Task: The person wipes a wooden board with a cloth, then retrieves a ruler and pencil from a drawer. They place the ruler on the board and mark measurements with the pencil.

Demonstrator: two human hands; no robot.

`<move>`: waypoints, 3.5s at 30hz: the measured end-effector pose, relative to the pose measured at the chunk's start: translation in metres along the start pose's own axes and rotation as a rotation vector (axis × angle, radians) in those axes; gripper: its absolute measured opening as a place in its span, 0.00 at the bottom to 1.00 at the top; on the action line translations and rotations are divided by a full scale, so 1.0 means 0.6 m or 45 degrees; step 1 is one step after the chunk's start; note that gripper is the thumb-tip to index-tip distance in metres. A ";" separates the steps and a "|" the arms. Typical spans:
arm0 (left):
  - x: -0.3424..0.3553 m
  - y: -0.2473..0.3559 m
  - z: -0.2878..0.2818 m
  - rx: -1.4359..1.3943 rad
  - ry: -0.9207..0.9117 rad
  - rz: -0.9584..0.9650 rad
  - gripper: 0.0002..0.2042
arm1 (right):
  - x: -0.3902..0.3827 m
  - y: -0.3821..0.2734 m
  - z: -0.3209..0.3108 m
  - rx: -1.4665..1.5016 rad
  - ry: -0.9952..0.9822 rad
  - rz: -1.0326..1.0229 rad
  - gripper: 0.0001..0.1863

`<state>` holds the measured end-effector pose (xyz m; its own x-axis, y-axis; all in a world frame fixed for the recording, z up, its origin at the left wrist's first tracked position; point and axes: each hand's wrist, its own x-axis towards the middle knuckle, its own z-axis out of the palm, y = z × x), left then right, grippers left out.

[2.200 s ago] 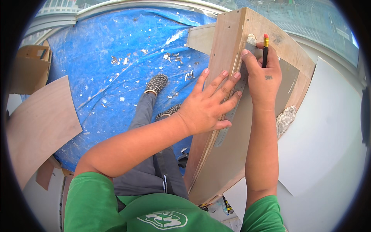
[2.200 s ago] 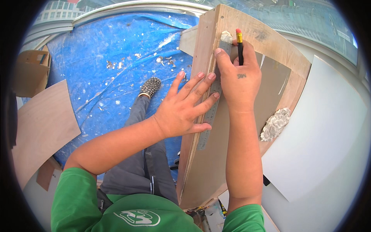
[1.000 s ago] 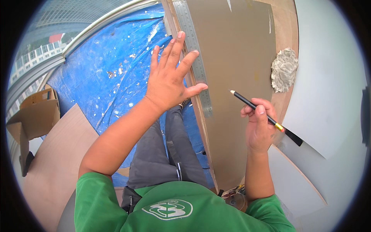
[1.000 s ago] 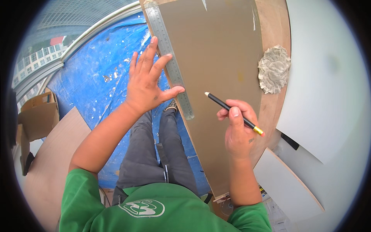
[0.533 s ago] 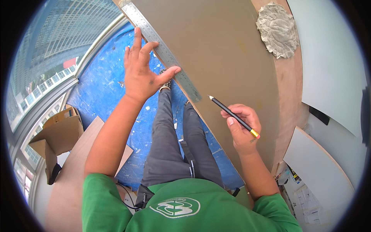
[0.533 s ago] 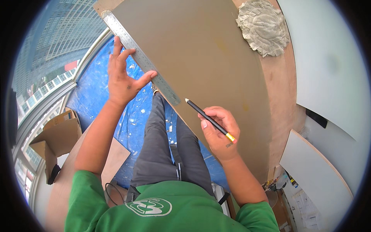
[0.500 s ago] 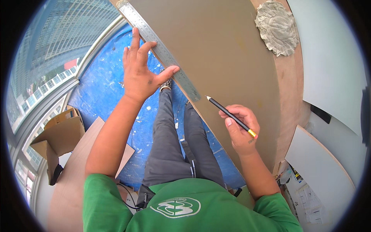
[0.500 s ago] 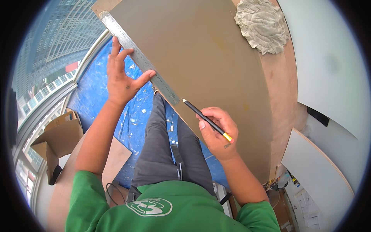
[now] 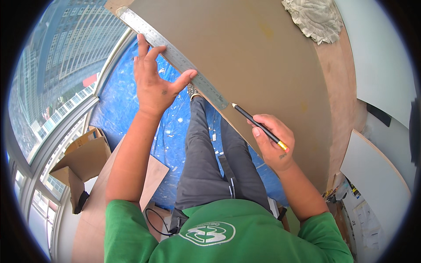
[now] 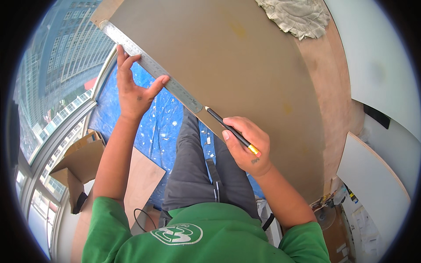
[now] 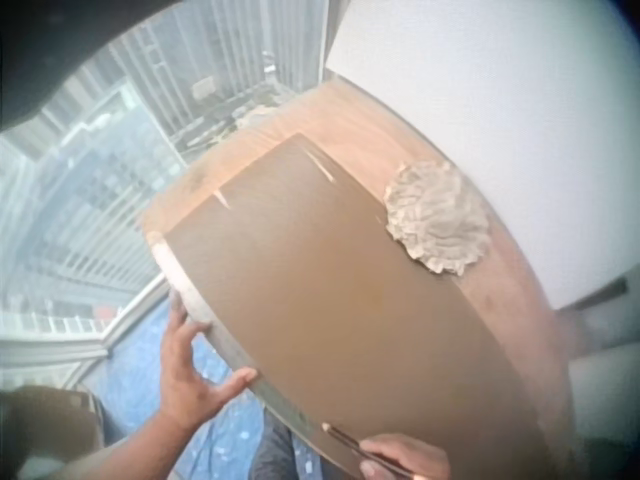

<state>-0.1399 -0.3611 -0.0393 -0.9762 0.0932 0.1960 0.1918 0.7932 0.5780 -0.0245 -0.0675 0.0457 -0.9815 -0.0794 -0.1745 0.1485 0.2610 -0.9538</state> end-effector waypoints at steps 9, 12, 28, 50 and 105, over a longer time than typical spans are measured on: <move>0.000 -0.002 -0.002 0.007 -0.012 0.012 0.43 | 0.005 0.008 0.008 0.031 0.009 0.001 0.12; -0.002 -0.004 0.001 0.003 0.015 0.020 0.44 | 0.005 0.011 0.007 0.019 -0.002 -0.002 0.12; -0.005 -0.013 0.007 -0.001 0.064 0.061 0.43 | 0.088 -0.005 0.062 0.022 -0.016 -0.103 0.12; 0.000 0.000 -0.007 0.050 -0.001 -0.045 0.44 | 0.310 -0.045 0.191 -0.024 -0.013 -0.367 0.10; -0.001 0.002 -0.010 0.000 -0.014 -0.069 0.41 | 0.343 -0.072 0.190 -0.166 -0.022 -0.325 0.08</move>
<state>-0.1388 -0.3639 -0.0343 -0.9861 0.0572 0.1557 0.1390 0.7973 0.5874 -0.2193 -0.2047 0.0230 -0.9827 -0.1744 0.0623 -0.1213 0.3517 -0.9282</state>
